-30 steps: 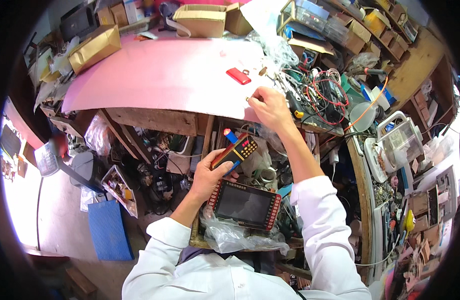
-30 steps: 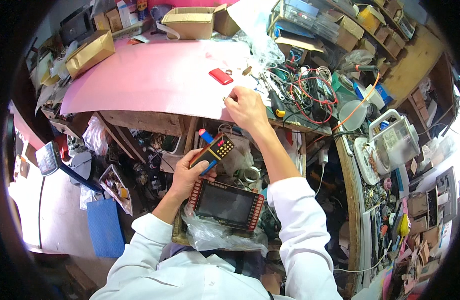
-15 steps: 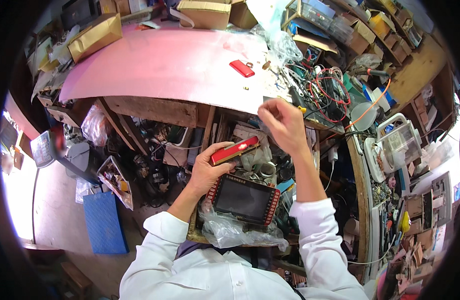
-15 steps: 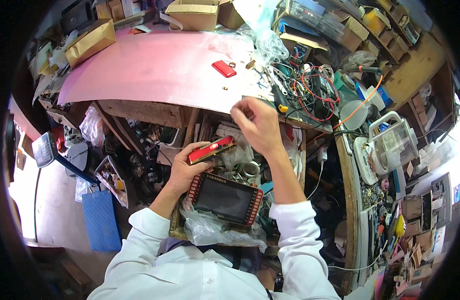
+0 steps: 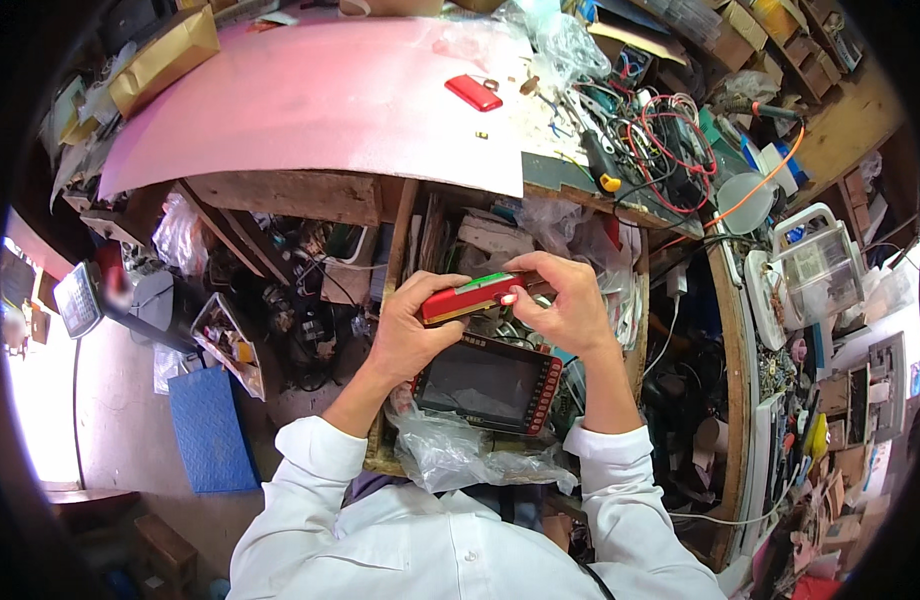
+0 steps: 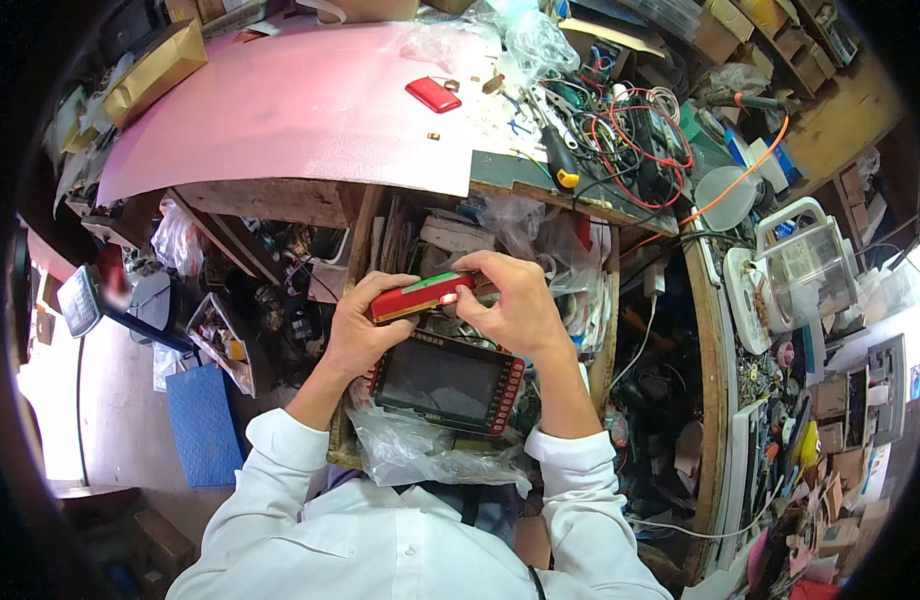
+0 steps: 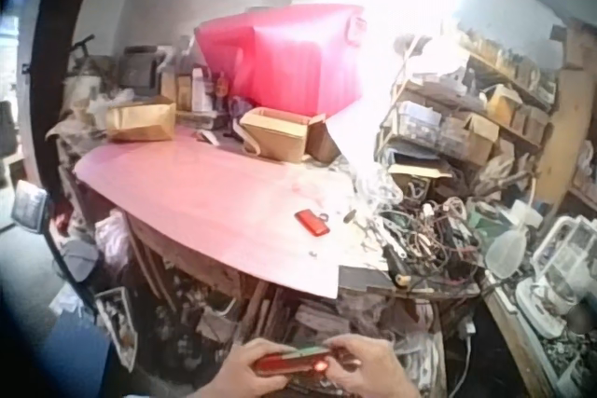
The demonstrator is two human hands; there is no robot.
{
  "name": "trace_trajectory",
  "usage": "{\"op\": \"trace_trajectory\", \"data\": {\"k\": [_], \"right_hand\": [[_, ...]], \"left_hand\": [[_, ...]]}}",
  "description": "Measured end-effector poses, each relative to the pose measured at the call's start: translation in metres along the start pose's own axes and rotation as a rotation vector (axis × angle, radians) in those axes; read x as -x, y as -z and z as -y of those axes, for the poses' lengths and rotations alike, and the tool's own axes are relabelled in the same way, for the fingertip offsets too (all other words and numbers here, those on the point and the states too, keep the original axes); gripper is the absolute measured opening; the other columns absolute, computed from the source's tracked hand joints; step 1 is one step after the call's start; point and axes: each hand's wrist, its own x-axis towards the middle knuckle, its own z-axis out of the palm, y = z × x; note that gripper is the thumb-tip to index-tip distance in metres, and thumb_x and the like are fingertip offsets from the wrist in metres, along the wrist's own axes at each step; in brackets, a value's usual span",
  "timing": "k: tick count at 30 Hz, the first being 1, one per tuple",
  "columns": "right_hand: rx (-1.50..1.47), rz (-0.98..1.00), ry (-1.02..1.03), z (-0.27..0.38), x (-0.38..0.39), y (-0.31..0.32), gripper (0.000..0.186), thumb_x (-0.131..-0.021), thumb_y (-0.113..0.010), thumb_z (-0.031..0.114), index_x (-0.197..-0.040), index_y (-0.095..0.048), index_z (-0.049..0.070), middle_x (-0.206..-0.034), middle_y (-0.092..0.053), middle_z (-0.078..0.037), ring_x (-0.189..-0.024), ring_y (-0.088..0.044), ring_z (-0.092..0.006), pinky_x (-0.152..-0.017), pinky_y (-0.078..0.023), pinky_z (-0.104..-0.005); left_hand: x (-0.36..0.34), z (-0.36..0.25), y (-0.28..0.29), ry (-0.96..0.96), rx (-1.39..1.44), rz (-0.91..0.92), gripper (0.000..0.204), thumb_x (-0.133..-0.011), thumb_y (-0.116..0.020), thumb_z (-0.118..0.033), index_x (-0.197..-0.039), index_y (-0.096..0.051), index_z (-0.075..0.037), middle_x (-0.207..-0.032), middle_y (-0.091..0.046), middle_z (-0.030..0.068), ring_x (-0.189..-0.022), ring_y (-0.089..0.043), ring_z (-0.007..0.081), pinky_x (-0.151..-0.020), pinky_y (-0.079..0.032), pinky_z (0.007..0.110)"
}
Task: The person rummages through a cluttered drawer, picks up a small electronic device with a screen, and examines it closely. They then handle a red and gold handheld device, turning it over and pressing buttons. Finally, they pick up a small metallic component and inspect it.
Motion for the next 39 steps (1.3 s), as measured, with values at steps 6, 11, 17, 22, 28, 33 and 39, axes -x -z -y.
{"op": "trace_trajectory", "data": {"k": [6, 11, 17, 22, 28, 33, 39], "right_hand": [[0.072, 0.013, 0.099, -0.01, 0.002, 0.001, 0.028, -0.084, -0.068, -0.001, -0.112, -0.071, -0.004, -0.098, -0.076, -0.015, -0.086, -0.076, -0.0231, -0.077, -0.062, -0.0313], [-0.111, 0.033, -0.014, -0.009, 0.004, 0.007, 0.025, -0.091, -0.072, 0.002, -0.115, -0.071, -0.004, -0.108, -0.073, -0.012, -0.089, -0.073, -0.0161, -0.077, -0.061, -0.0282], [-0.151, 0.015, -0.025, -0.004, 0.005, 0.005, 0.026, -0.089, -0.074, 0.005, -0.113, -0.071, -0.002, -0.106, -0.074, -0.013, -0.088, -0.075, -0.0182, -0.076, -0.061, -0.0296], [-0.176, -0.008, 0.003, 0.0, 0.006, 0.002, 0.027, -0.088, -0.074, 0.007, -0.113, -0.071, -0.003, -0.104, -0.074, -0.013, -0.088, -0.075, -0.0203, -0.076, -0.061, -0.0308], [-0.27, 0.011, -0.094, -0.002, 0.005, -0.003, 0.028, -0.087, -0.071, 0.006, -0.114, -0.068, -0.002, -0.103, -0.073, -0.011, -0.087, -0.072, -0.0163, -0.078, -0.06, -0.0297], [-0.383, 0.081, -0.204, -0.007, 0.008, -0.006, 0.033, -0.089, -0.068, 0.008, -0.12, -0.065, -0.001, -0.096, -0.071, -0.006, -0.08, -0.067, -0.0105, -0.073, -0.055, -0.0262], [-0.401, 0.089, -0.251, -0.01, 0.01, -0.009, 0.032, -0.09, -0.066, 0.009, -0.121, -0.065, -0.001, -0.093, -0.071, -0.005, -0.077, -0.066, -0.0079, -0.07, -0.053, -0.0247]], "left_hand": [[-0.002, -0.001, 0.002, -0.011, -0.033, 0.03, 0.047, -0.075, -0.076, 0.001, -0.121, -0.071, -0.004, -0.103, -0.065, 0.0067, -0.094, -0.065, 0.0176, -0.085, -0.051, 0.029], [-0.001, 0.001, 0.001, 0.034, 0.025, 0.014, 0.048, -0.074, -0.075, 0.004, -0.121, -0.07, -0.001, -0.11, -0.065, 0.0046, -0.102, -0.065, 0.0138, -0.093, -0.049, 0.027], [-0.001, -0.002, 0.006, 0.214, 0.217, 0.042, 0.058, -0.077, -0.084, -0.002, -0.131, -0.064, -0.003, -0.115, -0.068, 0.004, -0.104, -0.066, 0.0117, -0.093, -0.052, 0.026], [0.001, 0.0, 0.006, 0.21, 0.213, 0.012, 0.06, -0.079, -0.09, -0.008, -0.133, -0.063, -0.005, -0.116, -0.068, 0.0059, -0.104, -0.065, 0.0127, -0.092, -0.053, 0.027], [0.001, 0.001, 0.005, 0.191, 0.241, -0.003, 0.064, -0.077, -0.086, -0.003, -0.135, -0.061, -0.003, -0.12, -0.067, 0.0074, -0.106, -0.067, 0.0147, -0.095, -0.054, 0.028], [0.003, 0.008, 0.008, 0.221, 0.338, -0.022, 0.065, -0.079, -0.085, -0.003, -0.138, -0.058, -0.002, -0.118, -0.066, 0.0073, -0.105, -0.067, 0.0156, -0.094, -0.055, 0.029], [0.004, 0.008, 0.009, 0.27, 0.532, -0.016, 0.062, -0.086, -0.084, -0.013, -0.14, -0.055, -0.001, -0.12, -0.064, 0.0077, -0.109, -0.065, 0.0157, -0.092, -0.057, 0.03]]}}
